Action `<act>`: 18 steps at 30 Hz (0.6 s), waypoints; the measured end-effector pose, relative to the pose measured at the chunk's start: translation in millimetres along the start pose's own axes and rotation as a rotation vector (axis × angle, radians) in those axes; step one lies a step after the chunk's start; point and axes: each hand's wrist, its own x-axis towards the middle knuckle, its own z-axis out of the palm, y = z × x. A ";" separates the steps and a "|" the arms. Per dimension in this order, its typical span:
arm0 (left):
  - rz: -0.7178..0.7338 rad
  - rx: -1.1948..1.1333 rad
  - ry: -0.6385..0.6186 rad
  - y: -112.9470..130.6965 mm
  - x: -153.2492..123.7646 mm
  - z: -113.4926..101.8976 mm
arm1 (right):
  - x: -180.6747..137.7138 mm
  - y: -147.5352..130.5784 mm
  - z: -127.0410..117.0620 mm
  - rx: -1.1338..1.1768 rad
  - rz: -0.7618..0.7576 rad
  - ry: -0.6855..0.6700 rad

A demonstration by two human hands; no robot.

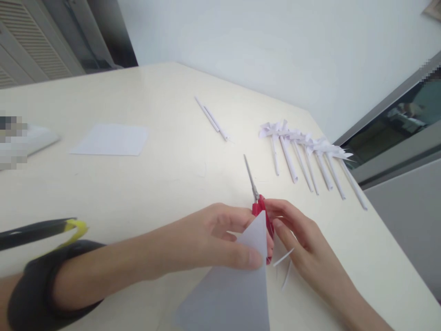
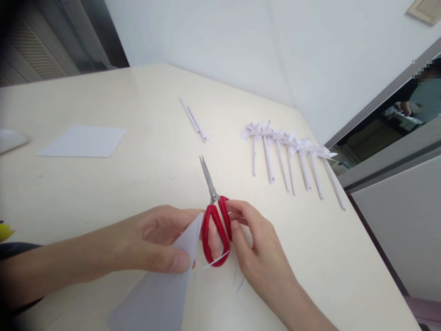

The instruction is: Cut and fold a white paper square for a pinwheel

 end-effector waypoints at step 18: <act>0.124 -0.153 -0.149 -6.6 -0.9 6.4 | -1.1 -0.3 3.1 -0.210 -0.056 -0.062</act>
